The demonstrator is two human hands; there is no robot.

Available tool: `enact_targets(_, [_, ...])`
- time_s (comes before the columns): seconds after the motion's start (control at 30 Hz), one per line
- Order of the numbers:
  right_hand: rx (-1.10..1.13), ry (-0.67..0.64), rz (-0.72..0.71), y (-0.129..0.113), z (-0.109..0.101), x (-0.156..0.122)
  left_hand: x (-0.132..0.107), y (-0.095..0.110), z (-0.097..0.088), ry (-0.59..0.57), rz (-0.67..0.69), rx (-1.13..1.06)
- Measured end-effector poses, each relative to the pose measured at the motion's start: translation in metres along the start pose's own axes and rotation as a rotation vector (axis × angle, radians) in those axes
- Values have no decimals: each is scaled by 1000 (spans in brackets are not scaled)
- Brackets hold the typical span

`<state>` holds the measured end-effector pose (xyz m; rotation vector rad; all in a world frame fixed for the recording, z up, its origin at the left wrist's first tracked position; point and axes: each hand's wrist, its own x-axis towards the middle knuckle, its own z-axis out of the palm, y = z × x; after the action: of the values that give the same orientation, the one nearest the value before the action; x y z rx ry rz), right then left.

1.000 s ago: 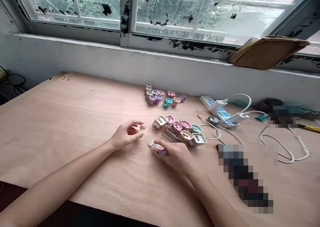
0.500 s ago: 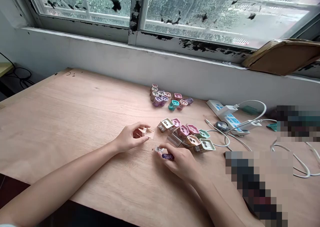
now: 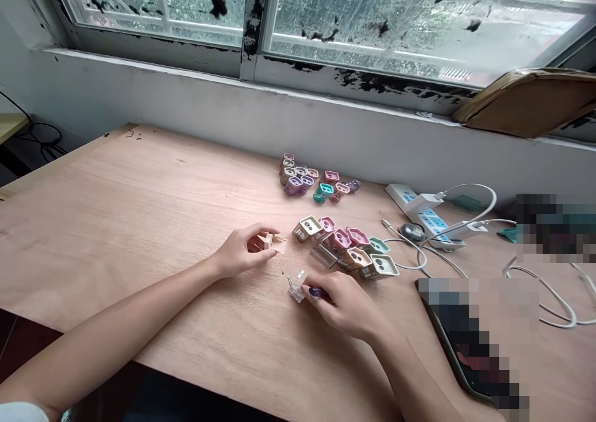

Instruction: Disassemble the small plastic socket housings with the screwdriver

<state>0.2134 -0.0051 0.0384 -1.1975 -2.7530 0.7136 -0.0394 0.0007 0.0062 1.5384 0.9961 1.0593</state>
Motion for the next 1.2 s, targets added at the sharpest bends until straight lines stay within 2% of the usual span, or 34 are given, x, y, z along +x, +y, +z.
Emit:
enact_targets(0.23, [-24,-92,75,-4,-6,-3,0,0,0,-12,-4,11])
enact_targets(0.4, [-105,-29,81,-6,-9,-8,0,1,0,-23,-7,14])
enact_targets(0.53, [18,51,20,1,-10,-12,0,2,1,-25,-4,20])
enact_targets(0.7, [183,-31,-59,5,-7,-13,0,1,0,-20,-5,24])
enact_targets(0.83, [209,-82,-11,-2,-6,-10,0,0,1,-7,-8,16])
enact_targets(1.07, [260,-40,37,-3,-6,-9,-2,-2,0,4,-19,27])
enact_targets(1.2, [321,-13,46,1,-9,-9,-3,0,1,-11,41,55])
